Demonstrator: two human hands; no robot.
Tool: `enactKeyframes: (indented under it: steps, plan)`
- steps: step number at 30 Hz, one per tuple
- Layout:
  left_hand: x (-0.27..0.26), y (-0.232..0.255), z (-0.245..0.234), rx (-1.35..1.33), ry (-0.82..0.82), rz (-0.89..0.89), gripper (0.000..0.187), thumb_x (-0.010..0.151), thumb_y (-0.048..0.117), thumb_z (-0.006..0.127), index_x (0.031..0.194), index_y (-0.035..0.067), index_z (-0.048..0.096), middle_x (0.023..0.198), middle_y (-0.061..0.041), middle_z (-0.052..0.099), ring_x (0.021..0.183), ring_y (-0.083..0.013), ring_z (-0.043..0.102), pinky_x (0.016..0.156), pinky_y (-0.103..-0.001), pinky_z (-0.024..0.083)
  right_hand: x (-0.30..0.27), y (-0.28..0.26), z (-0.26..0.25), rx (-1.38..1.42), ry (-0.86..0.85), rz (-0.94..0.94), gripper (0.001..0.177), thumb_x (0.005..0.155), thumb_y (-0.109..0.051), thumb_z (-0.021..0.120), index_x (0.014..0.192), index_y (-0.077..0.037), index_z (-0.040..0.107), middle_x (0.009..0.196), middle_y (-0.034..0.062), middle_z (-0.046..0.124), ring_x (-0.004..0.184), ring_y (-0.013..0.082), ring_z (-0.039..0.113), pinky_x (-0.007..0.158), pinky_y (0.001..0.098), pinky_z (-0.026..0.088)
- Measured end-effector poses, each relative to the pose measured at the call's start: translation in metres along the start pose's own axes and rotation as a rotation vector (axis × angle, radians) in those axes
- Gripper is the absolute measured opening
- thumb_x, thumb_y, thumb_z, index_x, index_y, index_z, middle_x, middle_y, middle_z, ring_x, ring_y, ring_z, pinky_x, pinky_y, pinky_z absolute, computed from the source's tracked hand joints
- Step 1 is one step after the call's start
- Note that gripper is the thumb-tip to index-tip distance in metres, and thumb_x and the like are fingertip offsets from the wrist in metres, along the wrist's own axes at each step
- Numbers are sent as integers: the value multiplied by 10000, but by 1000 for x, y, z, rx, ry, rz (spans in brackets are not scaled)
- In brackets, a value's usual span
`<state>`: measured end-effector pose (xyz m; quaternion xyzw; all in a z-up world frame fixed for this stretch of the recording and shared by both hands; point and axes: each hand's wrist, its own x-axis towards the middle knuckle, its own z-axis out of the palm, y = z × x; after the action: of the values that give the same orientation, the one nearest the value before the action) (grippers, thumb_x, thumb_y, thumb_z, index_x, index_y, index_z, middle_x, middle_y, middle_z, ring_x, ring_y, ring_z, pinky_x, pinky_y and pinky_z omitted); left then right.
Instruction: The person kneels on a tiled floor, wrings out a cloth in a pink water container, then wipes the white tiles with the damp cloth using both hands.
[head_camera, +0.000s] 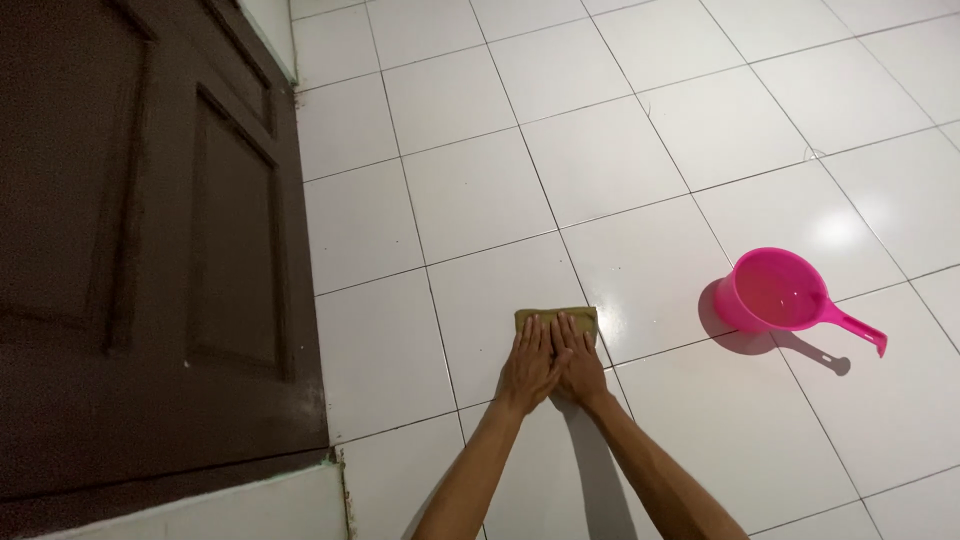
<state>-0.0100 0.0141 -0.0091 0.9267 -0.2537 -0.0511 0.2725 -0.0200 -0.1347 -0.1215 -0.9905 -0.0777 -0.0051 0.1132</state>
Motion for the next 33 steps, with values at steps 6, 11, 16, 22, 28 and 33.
enactKeyframes:
  steps: [6, 11, 16, 22, 28, 33]
  plan:
    - [-9, -1, -1, 65, -70, -6, 824, 1066, 605, 209, 1498, -76, 380, 1588, -296, 308, 1502, -393, 264, 1230, -496, 220, -5, -7, -3, 40, -45, 7, 806, 931, -302, 434, 1650, -141, 107, 1727, 103, 49, 1565, 346, 105, 1192, 561, 205]
    - [-40, 12, 3, 36, -11, -20, 830, 1069, 610, 263, 1468, -105, 400, 1562, -328, 323, 1490, -421, 264, 1223, -512, 196, -40, -26, -12, 8, 11, -41, 892, 844, -346, 529, 1634, -131, 175, 1717, 119, 93, 1553, 343, 144, 1188, 530, 211]
    - [-36, 2, 27, 29, 20, -27, 806, 1075, 590, 299, 1455, -112, 409, 1559, -333, 323, 1480, -436, 268, 1194, -529, 237, -46, -20, 4, 63, 83, -31, 721, 928, -233, 363, 1631, -171, 218, 1713, 99, 137, 1551, 308, 167, 1196, 485, 172]
    - [-6, -8, 18, 25, -6, -27, 810, 1069, 604, 289, 1486, -83, 388, 1578, -302, 313, 1496, -400, 262, 1212, -501, 221, -15, -3, 9, 43, 59, -15, 781, 925, -375, 480, 1629, -167, 212, 1708, 101, 147, 1542, 311, 197, 1186, 485, 210]
    - [39, -28, 24, 60, 49, -12, 795, 1069, 596, 317, 1486, -75, 398, 1574, -291, 335, 1494, -392, 279, 1218, -501, 212, 33, 7, -7, 54, 55, -17, 770, 947, -363, 469, 1639, -167, 193, 1708, 110, 140, 1544, 314, 192, 1180, 497, 207]
    - [73, -35, 17, 52, 28, -41, 780, 1071, 586, 298, 1506, -56, 383, 1593, -261, 324, 1509, -366, 259, 1234, -480, 192, 70, 21, -13, 40, -30, -9, 798, 960, -414, 478, 1637, -136, 161, 1710, 124, 112, 1551, 335, 164, 1186, 527, 236]
